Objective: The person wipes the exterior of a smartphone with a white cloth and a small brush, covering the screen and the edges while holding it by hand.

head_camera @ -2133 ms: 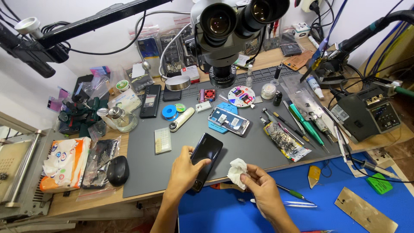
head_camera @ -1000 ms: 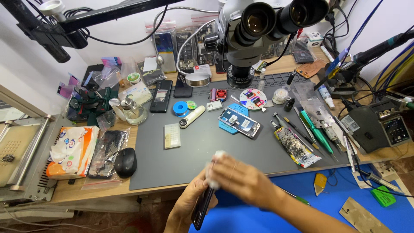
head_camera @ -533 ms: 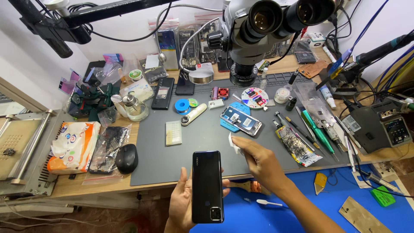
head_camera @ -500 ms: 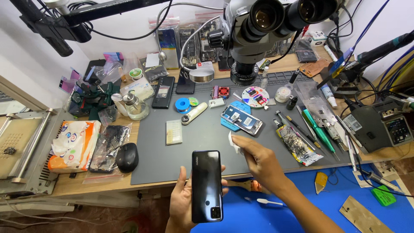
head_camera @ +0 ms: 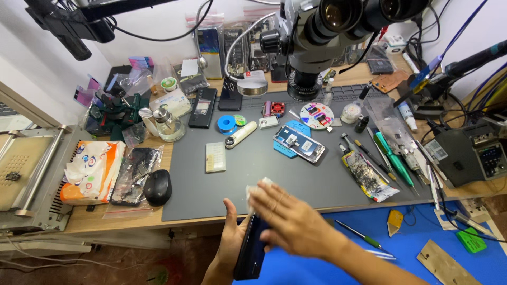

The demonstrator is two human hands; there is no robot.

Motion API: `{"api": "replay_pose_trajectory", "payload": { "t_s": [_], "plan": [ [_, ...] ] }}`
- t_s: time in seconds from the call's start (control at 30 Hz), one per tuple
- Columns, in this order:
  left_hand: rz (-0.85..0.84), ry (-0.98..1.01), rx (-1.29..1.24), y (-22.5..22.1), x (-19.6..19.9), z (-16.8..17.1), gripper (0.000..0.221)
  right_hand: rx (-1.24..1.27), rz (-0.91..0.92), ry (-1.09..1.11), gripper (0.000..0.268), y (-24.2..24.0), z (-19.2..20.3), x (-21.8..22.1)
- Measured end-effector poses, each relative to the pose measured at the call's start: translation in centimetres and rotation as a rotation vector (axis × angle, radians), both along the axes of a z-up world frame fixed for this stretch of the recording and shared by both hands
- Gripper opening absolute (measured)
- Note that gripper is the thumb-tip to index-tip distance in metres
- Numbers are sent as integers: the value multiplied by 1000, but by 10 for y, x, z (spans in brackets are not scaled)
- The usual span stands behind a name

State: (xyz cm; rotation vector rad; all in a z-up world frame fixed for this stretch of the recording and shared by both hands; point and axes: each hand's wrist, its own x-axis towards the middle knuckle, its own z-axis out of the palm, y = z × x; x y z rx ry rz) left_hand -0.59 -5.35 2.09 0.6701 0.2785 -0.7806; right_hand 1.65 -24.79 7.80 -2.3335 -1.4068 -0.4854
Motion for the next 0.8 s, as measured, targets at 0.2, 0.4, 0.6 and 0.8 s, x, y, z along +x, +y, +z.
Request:
{"api": "replay_pose_trajectory", "payload": {
  "t_s": [0.2, 0.4, 0.6, 0.8],
  "plan": [
    [7, -159, 66, 4, -2, 13, 117, 26, -47, 103, 87, 3, -8, -5],
    [1, -307, -514, -1, -4, 32, 106, -55, 129, 181, 85, 17, -16, -32],
    [1352, -951, -910, -148, -16, -20, 90, 125, -86, 65, 70, 26, -11, -12],
    [-184, -819, 265, 10, -5, -4, 106, 309, -81, 110, 40, 24, 7, -14]
  ]
}}
